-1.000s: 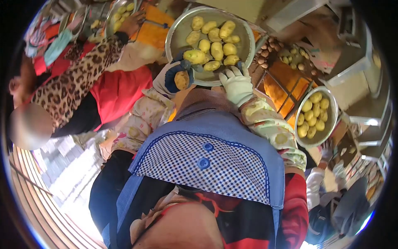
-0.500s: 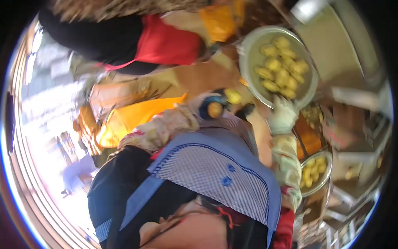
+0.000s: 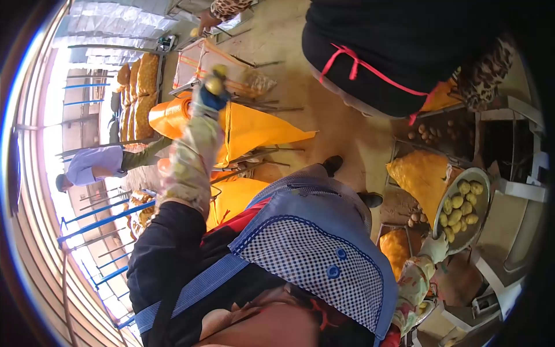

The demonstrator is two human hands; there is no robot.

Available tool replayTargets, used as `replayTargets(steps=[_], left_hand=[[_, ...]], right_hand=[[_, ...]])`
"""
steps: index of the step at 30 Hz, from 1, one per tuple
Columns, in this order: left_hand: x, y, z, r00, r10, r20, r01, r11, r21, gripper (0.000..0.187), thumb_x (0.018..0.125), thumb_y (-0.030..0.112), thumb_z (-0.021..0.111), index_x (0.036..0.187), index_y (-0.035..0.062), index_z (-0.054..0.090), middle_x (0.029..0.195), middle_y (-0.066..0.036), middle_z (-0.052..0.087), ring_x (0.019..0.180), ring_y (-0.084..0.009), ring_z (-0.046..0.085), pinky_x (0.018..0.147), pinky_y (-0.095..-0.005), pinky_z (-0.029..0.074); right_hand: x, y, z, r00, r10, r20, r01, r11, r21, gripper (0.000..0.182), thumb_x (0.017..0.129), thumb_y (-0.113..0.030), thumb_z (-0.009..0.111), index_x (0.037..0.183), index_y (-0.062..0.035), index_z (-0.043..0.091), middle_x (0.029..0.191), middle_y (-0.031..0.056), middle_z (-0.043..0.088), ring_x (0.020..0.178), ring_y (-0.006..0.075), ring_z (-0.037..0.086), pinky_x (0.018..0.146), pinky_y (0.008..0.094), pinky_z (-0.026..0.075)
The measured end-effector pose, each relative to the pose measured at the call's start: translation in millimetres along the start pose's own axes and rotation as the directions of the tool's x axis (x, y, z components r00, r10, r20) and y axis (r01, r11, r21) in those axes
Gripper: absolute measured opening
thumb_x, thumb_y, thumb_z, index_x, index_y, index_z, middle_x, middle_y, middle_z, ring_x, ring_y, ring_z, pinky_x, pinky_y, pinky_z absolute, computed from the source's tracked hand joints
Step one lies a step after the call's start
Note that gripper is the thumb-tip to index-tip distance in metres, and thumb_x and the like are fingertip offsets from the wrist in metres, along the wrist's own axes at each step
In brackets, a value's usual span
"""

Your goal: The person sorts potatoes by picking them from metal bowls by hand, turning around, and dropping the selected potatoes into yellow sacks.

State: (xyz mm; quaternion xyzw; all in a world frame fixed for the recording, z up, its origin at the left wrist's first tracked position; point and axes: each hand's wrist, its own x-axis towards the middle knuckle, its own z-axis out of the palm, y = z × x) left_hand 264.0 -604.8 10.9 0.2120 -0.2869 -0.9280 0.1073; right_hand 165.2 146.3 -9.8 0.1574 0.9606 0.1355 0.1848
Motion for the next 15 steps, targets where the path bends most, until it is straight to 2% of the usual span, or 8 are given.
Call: replayTargets(steps=[2, 3, 5, 10, 11, 12, 13, 15], left_hand=[[17, 75, -2, 0.841, 0.333, -0.426, -0.284, 0.942, 0.177, 0.030, 0.094, 0.027, 0.052, 0.114, 0.0053, 0.055, 0.108, -0.010, 0.063, 0.101, -0.0250, 0.060, 0.085, -0.0364, 0.053], [9, 95, 17, 0.819, 0.425, -0.386, -0.412, 0.903, 0.119, 0.038, 0.093, 0.029, 0.053, 0.123, 0.0057, 0.049, 0.119, -0.014, 0.057, 0.110, -0.0261, 0.056, 0.091, -0.0396, 0.052], [-3, 100, 69, 0.558, 0.421, -0.715, -0.512, 0.853, 0.102, 0.057, 0.090, 0.037, 0.057, 0.135, 0.0088, 0.036, 0.135, -0.015, 0.043, 0.115, -0.0319, 0.051, 0.091, -0.0447, 0.052], [40, 53, -54, 0.570, 0.470, -0.674, -0.374, 0.879, 0.297, 0.061, 0.087, 0.036, 0.061, 0.132, 0.0077, 0.031, 0.131, -0.021, 0.039, 0.107, -0.0470, 0.049, 0.087, -0.0596, 0.049], [41, 6, -20, 0.589, 0.386, -0.710, -0.270, 0.922, 0.278, 0.059, 0.085, 0.033, 0.064, 0.125, 0.0033, 0.033, 0.126, -0.022, 0.043, 0.103, -0.0461, 0.050, 0.089, -0.0621, 0.046], [51, -29, -35, 0.753, 0.156, -0.639, -0.065, 0.984, 0.164, 0.057, 0.086, 0.031, 0.062, 0.134, 0.0109, 0.038, 0.131, -0.022, 0.038, 0.117, -0.0410, 0.040, 0.092, -0.0564, 0.045], [62, -67, -34, 0.859, -0.027, -0.511, 0.146, 0.970, 0.195, 0.052, 0.086, 0.024, 0.062, 0.130, 0.0081, 0.040, 0.124, -0.020, 0.044, 0.112, -0.0376, 0.045, 0.089, -0.0520, 0.047], [63, -152, 5, 0.947, -0.311, -0.077, 0.291, 0.731, 0.617, 0.043, 0.085, 0.010, 0.060, 0.124, 0.0025, 0.043, 0.108, -0.017, 0.054, 0.101, -0.0310, 0.056, 0.082, -0.0431, 0.052]], right_hand=[[4, 0, 3, 0.999, 0.016, 0.039, -0.016, 1.000, -0.014, 0.047, 0.081, -0.040, 0.061, 0.121, -0.0151, 0.059, 0.114, 0.0103, 0.062, 0.109, 0.0311, 0.056, 0.092, 0.0449, 0.043], [3, -3, -2, 0.998, 0.012, 0.066, -0.010, 1.000, -0.024, 0.049, 0.082, -0.042, 0.059, 0.122, -0.0152, 0.059, 0.115, 0.0111, 0.061, 0.108, 0.0319, 0.057, 0.091, 0.0448, 0.045], [4, -4, -1, 0.999, 0.012, 0.039, -0.010, 0.999, -0.052, 0.049, 0.082, -0.042, 0.059, 0.123, -0.0150, 0.058, 0.115, 0.0124, 0.061, 0.107, 0.0325, 0.057, 0.090, 0.0445, 0.046], [1, -13, -7, 0.998, 0.027, 0.065, -0.029, 0.999, 0.027, 0.050, 0.077, -0.042, 0.062, 0.117, -0.0132, 0.062, 0.113, 0.0141, 0.061, 0.106, 0.0344, 0.057, 0.087, 0.0476, 0.046], [3, -11, 1, 1.000, 0.018, 0.019, -0.019, 0.997, 0.071, 0.050, 0.076, -0.041, 0.063, 0.119, -0.0139, 0.061, 0.113, 0.0144, 0.061, 0.108, 0.0354, 0.057, 0.088, 0.0482, 0.046], [-7, -18, -21, 0.999, 0.010, 0.041, -0.012, 0.998, 0.054, 0.053, 0.077, -0.043, 0.064, 0.122, -0.0154, 0.058, 0.116, 0.0141, 0.060, 0.109, 0.0350, 0.057, 0.089, 0.0484, 0.046], [-7, -20, -30, 0.996, 0.005, 0.093, -0.011, 0.998, 0.059, 0.057, 0.074, -0.044, 0.067, 0.123, -0.0171, 0.056, 0.118, 0.0122, 0.059, 0.109, 0.0335, 0.057, 0.090, 0.0474, 0.046], [-3, -19, -25, 0.993, 0.040, 0.111, -0.047, 0.997, 0.057, 0.042, 0.073, -0.034, 0.065, 0.111, -0.0161, 0.062, 0.111, 0.0095, 0.062, 0.108, 0.0301, 0.057, 0.090, 0.0449, 0.046]])
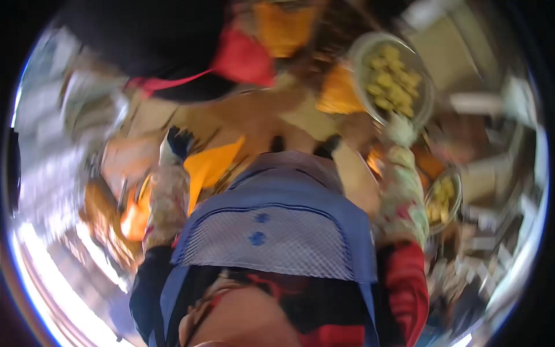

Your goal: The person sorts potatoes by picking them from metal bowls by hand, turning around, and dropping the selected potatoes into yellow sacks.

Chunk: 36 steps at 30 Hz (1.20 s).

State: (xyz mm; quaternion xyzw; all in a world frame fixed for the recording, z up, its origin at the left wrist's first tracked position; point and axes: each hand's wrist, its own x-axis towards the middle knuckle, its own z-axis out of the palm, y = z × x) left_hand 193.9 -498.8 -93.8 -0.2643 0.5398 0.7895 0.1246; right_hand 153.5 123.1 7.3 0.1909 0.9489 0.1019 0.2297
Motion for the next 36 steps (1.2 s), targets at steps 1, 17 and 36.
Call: replayTargets(steps=[1, 17, 36], left_hand=[[5, -9, 47, 0.989, -0.017, 0.146, -0.004, 0.990, 0.142, 0.039, 0.085, 0.003, 0.059, 0.121, -0.0003, 0.045, 0.101, -0.016, 0.059, 0.095, -0.0276, 0.061, 0.078, -0.0386, 0.054], [7, -25, 524, 0.628, 0.120, 0.769, -0.773, -0.018, 0.634, 0.036, 0.081, 0.026, 0.064, 0.112, 0.0088, 0.060, 0.099, -0.016, 0.063, 0.093, -0.0337, 0.059, 0.083, -0.0406, 0.046], [70, -82, 593, 0.706, -0.408, 0.579, -0.695, -0.554, 0.458, 0.073, 0.079, 0.037, 0.061, 0.139, 0.0046, 0.035, 0.141, -0.024, 0.036, 0.125, -0.0348, 0.043, 0.103, -0.0390, 0.036]], right_hand=[[2, 3, 2, 1.000, -0.023, 0.001, 0.023, 1.000, -0.001, 0.041, 0.072, -0.031, 0.066, 0.111, -0.0195, 0.062, 0.112, 0.0070, 0.062, 0.111, 0.0267, 0.056, 0.093, 0.0446, 0.044], [-9, 64, 39, 0.762, -0.448, -0.467, 0.630, 0.680, 0.376, 0.061, 0.065, -0.023, 0.070, 0.122, -0.0089, 0.052, 0.124, 0.0132, 0.053, 0.122, 0.0322, 0.044, 0.108, 0.0497, 0.026], [-108, 166, 84, 0.929, 0.287, -0.233, 0.004, 0.622, 0.783, 0.032, 0.076, -0.027, 0.061, 0.102, -0.0075, 0.060, 0.098, 0.0144, 0.059, 0.097, 0.0332, 0.057, 0.082, 0.0429, 0.046]])
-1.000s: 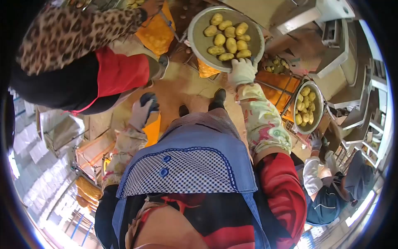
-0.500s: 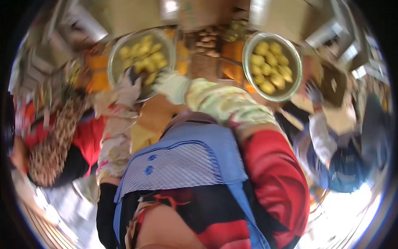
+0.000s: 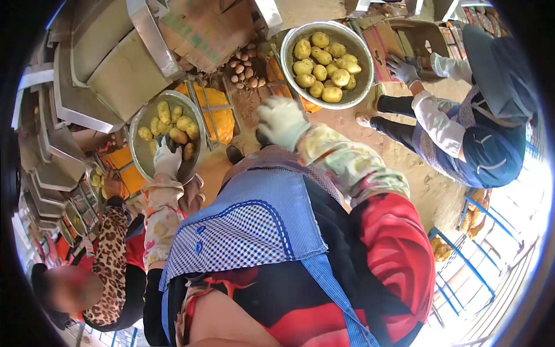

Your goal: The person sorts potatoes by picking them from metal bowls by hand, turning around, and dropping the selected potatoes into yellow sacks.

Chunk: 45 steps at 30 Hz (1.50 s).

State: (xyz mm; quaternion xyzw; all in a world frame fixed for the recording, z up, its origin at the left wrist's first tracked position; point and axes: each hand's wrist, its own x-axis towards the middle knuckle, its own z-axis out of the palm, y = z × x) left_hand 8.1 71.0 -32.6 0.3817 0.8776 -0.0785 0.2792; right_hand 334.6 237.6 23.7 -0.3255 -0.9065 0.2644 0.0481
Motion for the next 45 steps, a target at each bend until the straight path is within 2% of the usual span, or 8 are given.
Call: replayTargets(steps=[3, 7, 12, 16, 21, 31, 39, 45], left_hand=[[-4, 3, -11, 0.999, 0.038, 0.027, -0.037, 0.998, -0.046, 0.072, 0.078, 0.036, 0.063, 0.137, 0.0037, 0.038, 0.139, -0.024, 0.039, 0.125, -0.0357, 0.043, 0.104, -0.0390, 0.036], [-4, -10, -8, 0.995, 0.101, 0.005, -0.101, 0.994, 0.031, 0.065, 0.081, 0.038, 0.061, 0.134, 0.0050, 0.041, 0.133, -0.023, 0.046, 0.121, -0.0347, 0.047, 0.101, -0.0386, 0.039], [-15, -19, -7, 0.981, 0.193, -0.012, -0.192, 0.979, 0.074, 0.053, 0.083, 0.038, 0.059, 0.124, 0.0054, 0.050, 0.121, -0.021, 0.054, 0.109, -0.0343, 0.055, 0.092, -0.0405, 0.044], [-20, -32, 3, 0.968, 0.229, -0.097, -0.225, 0.973, 0.053, 0.043, 0.085, 0.032, 0.056, 0.118, 0.0061, 0.054, 0.111, -0.018, 0.058, 0.101, -0.0345, 0.058, 0.086, -0.0419, 0.047], [-19, -30, 12, 0.966, 0.208, -0.153, -0.205, 0.978, 0.034, 0.035, 0.087, 0.026, 0.049, 0.117, 0.0094, 0.057, 0.114, -0.017, 0.058, 0.101, -0.0355, 0.057, 0.087, -0.0422, 0.046], [-16, -23, 21, 0.966, -0.008, -0.259, -0.026, 0.992, -0.126, 0.033, 0.085, 0.025, 0.054, 0.115, 0.0129, 0.060, 0.107, -0.018, 0.062, 0.099, -0.0366, 0.059, 0.086, -0.0437, 0.046], [5, -33, 21, 0.983, -0.098, -0.155, 0.079, 0.989, -0.127, 0.038, 0.080, 0.027, 0.064, 0.115, 0.0108, 0.060, 0.106, -0.017, 0.065, 0.100, -0.0349, 0.060, 0.088, -0.0403, 0.046], [5, -29, 15, 0.965, -0.140, -0.222, 0.093, 0.973, -0.209, 0.038, 0.072, 0.022, 0.072, 0.106, 0.0066, 0.065, 0.102, -0.017, 0.067, 0.097, -0.0336, 0.062, 0.085, -0.0394, 0.047]], right_hand=[[-13, 13, -18, 0.898, 0.285, -0.334, -0.356, 0.918, -0.173, 0.035, 0.079, -0.033, 0.061, 0.105, -0.0098, 0.060, 0.104, 0.0152, 0.059, 0.103, 0.0323, 0.055, 0.087, 0.0441, 0.043], [-6, 29, -22, 0.726, 0.687, -0.041, -0.671, 0.693, -0.263, 0.052, 0.078, -0.048, 0.061, 0.108, -0.0045, 0.058, 0.111, 0.0153, 0.059, 0.110, 0.0322, 0.052, 0.094, 0.0450, 0.038], [18, 31, -6, 0.804, 0.573, -0.160, -0.594, 0.787, -0.166, 0.085, 0.072, -0.056, 0.064, 0.130, 0.0009, 0.041, 0.124, 0.0244, 0.051, 0.120, 0.0374, 0.046, 0.101, 0.0449, 0.035], [-1, 48, -25, 0.851, 0.479, -0.218, -0.504, 0.860, -0.080, 0.057, 0.077, -0.047, 0.062, 0.121, -0.0120, 0.055, 0.125, 0.0185, 0.052, 0.119, 0.0343, 0.047, 0.098, 0.0453, 0.039], [-33, 138, -54, 0.596, 0.666, -0.448, -0.790, 0.587, -0.179, 0.048, 0.080, -0.036, 0.058, 0.123, -0.0142, 0.054, 0.123, 0.0160, 0.054, 0.113, 0.0332, 0.053, 0.093, 0.0440, 0.043], [-6, 187, -58, 0.643, 0.699, -0.312, -0.462, 0.679, 0.570, 0.067, 0.069, -0.038, 0.071, 0.124, -0.0047, 0.055, 0.117, 0.0188, 0.061, 0.104, 0.0296, 0.061, 0.093, 0.0334, 0.045], [-70, 153, -67, 0.797, 0.529, -0.292, -0.549, 0.836, 0.017, 0.046, 0.081, -0.045, 0.057, 0.102, -0.0048, 0.065, 0.100, 0.0174, 0.062, 0.099, 0.0346, 0.058, 0.086, 0.0412, 0.046], [-96, 111, -62, 0.857, 0.515, -0.033, -0.496, 0.804, -0.327, 0.061, 0.076, -0.051, 0.062, 0.118, -0.0066, 0.056, 0.123, 0.0124, 0.056, 0.122, 0.0276, 0.046, 0.101, 0.0509, 0.032]])
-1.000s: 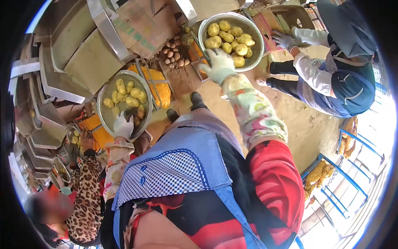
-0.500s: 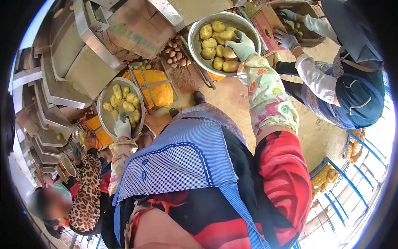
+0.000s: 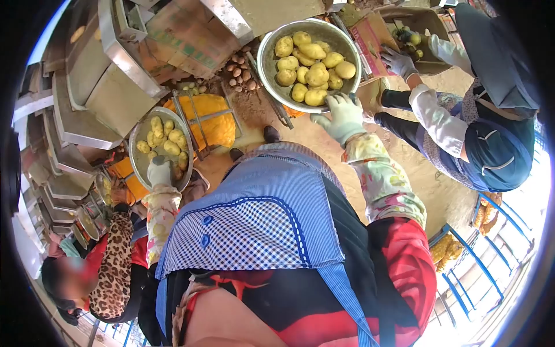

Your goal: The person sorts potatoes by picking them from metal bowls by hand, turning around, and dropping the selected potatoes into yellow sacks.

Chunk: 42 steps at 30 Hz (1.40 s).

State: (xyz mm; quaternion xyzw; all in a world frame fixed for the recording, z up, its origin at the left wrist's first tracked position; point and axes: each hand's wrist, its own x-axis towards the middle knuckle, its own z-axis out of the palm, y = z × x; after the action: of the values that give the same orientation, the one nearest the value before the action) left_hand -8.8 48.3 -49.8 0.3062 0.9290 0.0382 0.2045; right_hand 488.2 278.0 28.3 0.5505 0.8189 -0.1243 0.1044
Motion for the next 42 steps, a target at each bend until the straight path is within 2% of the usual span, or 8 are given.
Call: replayTargets(steps=[7, 10, 15, 23, 32, 36, 39, 42], left_hand=[[-25, -8, -20, 0.994, 0.000, -0.111, -0.043, 0.922, -0.384, 0.038, 0.070, 0.009, 0.070, 0.106, 0.0026, 0.063, 0.096, -0.010, 0.067, 0.086, -0.0258, 0.062, 0.079, -0.0340, 0.048], [-56, 7, -38, 0.991, -0.033, -0.129, 0.000, 0.968, -0.249, 0.036, 0.071, 0.010, 0.067, 0.107, 0.0033, 0.062, 0.098, -0.012, 0.065, 0.089, -0.0285, 0.061, 0.080, -0.0364, 0.047], [-66, -7, -13, 0.930, 0.284, -0.231, -0.245, 0.952, 0.183, 0.035, 0.075, 0.021, 0.066, 0.107, 0.0082, 0.062, 0.105, -0.017, 0.059, 0.097, -0.0359, 0.057, 0.086, -0.0434, 0.045], [-77, 27, -6, 0.994, 0.006, -0.108, 0.004, 0.996, 0.085, 0.036, 0.079, 0.025, 0.061, 0.111, 0.0081, 0.060, 0.109, -0.014, 0.059, 0.102, -0.0331, 0.057, 0.088, -0.0411, 0.044], [-79, 29, -6, 0.992, -0.003, -0.129, 0.011, 0.998, 0.060, 0.035, 0.079, 0.024, 0.062, 0.111, 0.0090, 0.062, 0.109, -0.013, 0.061, 0.103, -0.0323, 0.056, 0.091, -0.0403, 0.043], [-80, 31, -7, 0.991, -0.024, -0.128, 0.029, 0.999, 0.030, 0.035, 0.079, 0.024, 0.062, 0.111, 0.0094, 0.062, 0.109, -0.013, 0.061, 0.103, -0.0320, 0.056, 0.091, -0.0402, 0.043], [-79, 30, -7, 0.992, -0.023, -0.127, 0.027, 0.999, 0.026, 0.035, 0.079, 0.024, 0.062, 0.111, 0.0097, 0.062, 0.109, -0.012, 0.061, 0.104, -0.0319, 0.056, 0.091, -0.0401, 0.043], [-78, 29, -6, 0.992, -0.026, -0.122, 0.033, 0.998, 0.051, 0.035, 0.080, 0.024, 0.062, 0.112, 0.0097, 0.062, 0.109, -0.012, 0.061, 0.104, -0.0318, 0.056, 0.091, -0.0400, 0.043]], right_hand=[[7, 0, 13, 0.997, 0.057, -0.057, -0.057, 0.998, 0.001, 0.056, 0.071, -0.040, 0.071, 0.113, -0.0061, 0.057, 0.122, 0.0123, 0.054, 0.124, 0.0306, 0.043, 0.097, 0.0473, 0.039], [17, 6, 27, 0.998, 0.039, -0.044, -0.039, 0.999, 0.010, 0.050, 0.070, -0.036, 0.073, 0.106, -0.0051, 0.059, 0.117, 0.0129, 0.056, 0.121, 0.0321, 0.044, 0.094, 0.0425, 0.044], [20, 9, 32, 0.999, -0.017, -0.040, 0.018, 0.999, 0.031, 0.041, 0.068, -0.031, 0.074, 0.097, -0.0044, 0.063, 0.111, 0.0119, 0.059, 0.116, 0.0318, 0.047, 0.094, 0.0407, 0.044], [13, 13, -19, 0.996, -0.086, 0.023, 0.088, 0.991, -0.098, 0.028, 0.071, -0.031, 0.069, 0.090, -0.0108, 0.066, 0.099, 0.0064, 0.062, 0.106, 0.0273, 0.053, 0.085, 0.0423, 0.045], [12, 14, -20, 0.962, -0.256, 0.098, 0.252, 0.966, 0.052, 0.032, 0.076, -0.031, 0.065, 0.100, -0.0100, 0.065, 0.112, 0.0099, 0.061, 0.113, 0.0318, 0.052, 0.090, 0.0409, 0.046], [40, -14, -83, 0.911, -0.021, 0.411, -0.059, 0.982, 0.180, 0.043, 0.081, -0.040, 0.061, 0.113, -0.0114, 0.060, 0.112, 0.0173, 0.059, 0.105, 0.0353, 0.056, 0.088, 0.0433, 0.046], [89, -7, -73, 0.978, -0.097, -0.185, 0.113, 0.990, 0.081, 0.032, 0.082, -0.033, 0.061, 0.101, -0.0090, 0.066, 0.103, 0.0148, 0.062, 0.098, 0.0342, 0.058, 0.085, 0.0417, 0.046], [150, -1, -58, 0.976, -0.116, -0.182, 0.125, 0.991, 0.037, 0.033, 0.085, -0.037, 0.054, 0.103, -0.0118, 0.064, 0.109, 0.0112, 0.061, 0.105, 0.0298, 0.056, 0.088, 0.0427, 0.045]])
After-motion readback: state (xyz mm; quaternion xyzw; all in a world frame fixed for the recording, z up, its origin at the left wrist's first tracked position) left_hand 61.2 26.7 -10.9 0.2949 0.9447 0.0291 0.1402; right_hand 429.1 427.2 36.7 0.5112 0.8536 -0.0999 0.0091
